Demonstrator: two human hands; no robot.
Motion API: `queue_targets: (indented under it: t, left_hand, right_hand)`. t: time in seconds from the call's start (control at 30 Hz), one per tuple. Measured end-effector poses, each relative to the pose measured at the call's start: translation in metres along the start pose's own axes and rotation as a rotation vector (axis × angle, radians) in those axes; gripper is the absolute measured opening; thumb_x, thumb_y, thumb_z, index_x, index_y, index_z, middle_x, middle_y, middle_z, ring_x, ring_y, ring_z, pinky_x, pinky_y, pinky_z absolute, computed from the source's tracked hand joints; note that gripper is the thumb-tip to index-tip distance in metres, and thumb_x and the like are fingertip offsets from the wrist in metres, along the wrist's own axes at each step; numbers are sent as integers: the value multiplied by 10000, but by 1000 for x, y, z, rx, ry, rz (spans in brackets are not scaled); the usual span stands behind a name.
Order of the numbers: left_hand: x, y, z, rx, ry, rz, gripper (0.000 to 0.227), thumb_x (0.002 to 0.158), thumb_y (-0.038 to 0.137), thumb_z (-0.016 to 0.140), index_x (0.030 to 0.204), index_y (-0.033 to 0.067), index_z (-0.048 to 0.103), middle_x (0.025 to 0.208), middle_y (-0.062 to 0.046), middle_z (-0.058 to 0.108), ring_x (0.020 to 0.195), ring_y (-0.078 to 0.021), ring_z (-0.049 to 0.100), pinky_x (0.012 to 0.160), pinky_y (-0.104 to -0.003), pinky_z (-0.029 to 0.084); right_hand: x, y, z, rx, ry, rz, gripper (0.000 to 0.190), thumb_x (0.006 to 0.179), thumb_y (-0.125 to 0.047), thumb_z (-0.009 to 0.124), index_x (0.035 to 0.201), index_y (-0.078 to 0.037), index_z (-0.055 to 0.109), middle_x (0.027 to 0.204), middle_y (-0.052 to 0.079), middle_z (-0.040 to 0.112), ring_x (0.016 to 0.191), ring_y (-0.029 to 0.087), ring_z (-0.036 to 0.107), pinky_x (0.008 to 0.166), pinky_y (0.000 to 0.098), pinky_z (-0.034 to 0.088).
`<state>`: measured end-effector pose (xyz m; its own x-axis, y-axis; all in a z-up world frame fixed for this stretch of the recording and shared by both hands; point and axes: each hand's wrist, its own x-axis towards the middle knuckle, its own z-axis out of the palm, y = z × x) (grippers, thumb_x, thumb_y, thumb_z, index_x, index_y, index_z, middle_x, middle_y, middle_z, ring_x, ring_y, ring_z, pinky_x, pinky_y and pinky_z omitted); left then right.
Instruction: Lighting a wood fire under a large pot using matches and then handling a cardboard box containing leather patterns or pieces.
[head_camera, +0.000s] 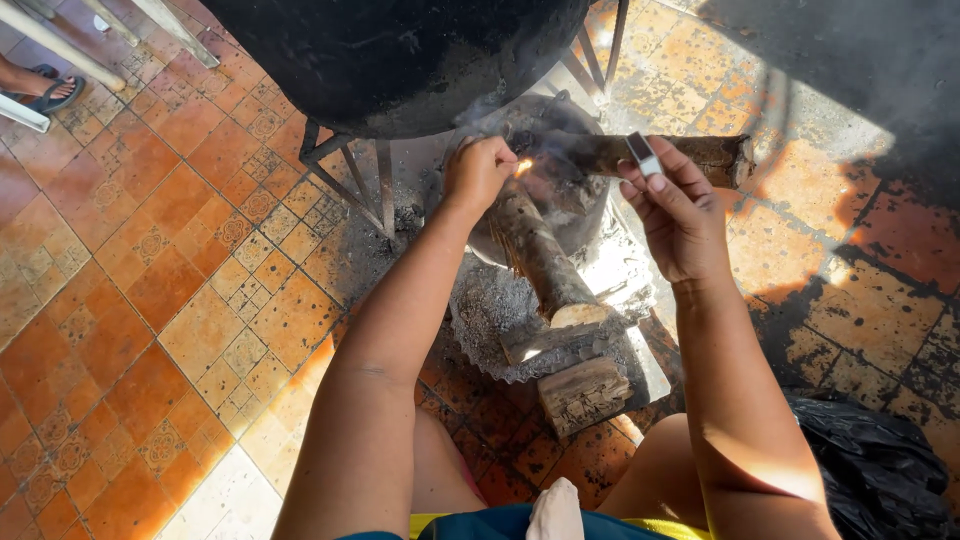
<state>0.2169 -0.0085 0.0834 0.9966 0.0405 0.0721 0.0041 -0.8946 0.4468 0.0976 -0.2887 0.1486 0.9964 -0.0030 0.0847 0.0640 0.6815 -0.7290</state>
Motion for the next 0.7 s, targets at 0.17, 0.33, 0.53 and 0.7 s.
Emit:
queue_targets:
  t: [0.17,0.33,0.53,0.7]
  left_hand:
    - [-13,2,-13,-17,62,146,91,842,240,815,800,256,735,980,69,575,1102,-255,583,978,-509,435]
    - [-15,13,-23,96,3,59,61,868,330,803,869,312,745,1139,47,563,1202,-229,541,1018,-471,412]
    - [-12,5,-12,113,1,-49,58,908,390,759,932,338,751,1167,58,553,1229,-212,534,1017,-463,421]
    - [-16,15,-20,69,-4,-155,104,909,431,727,935,333,748,1212,19,571,1247,-238,542,1045,-458,418]
  right_hand:
    - [-3,-14,-5,-3,1,-23,513,918,-53,694,1402,54,560,1197,183,661,1129,289,747,1029,363,666]
    - [-5,-18,-7,22,16,-28,506,916,-49,699,1396,45,571,1199,181,679,1132,279,755,1025,352,670]
    - [-5,-21,-10,30,30,-26,506,916,-48,700,1398,38,574,1208,188,685,1126,276,762,1015,350,677]
    - [-5,-21,-13,33,38,-31,496,919,-53,705,1393,27,582,1209,187,690,1125,270,763,1014,348,679]
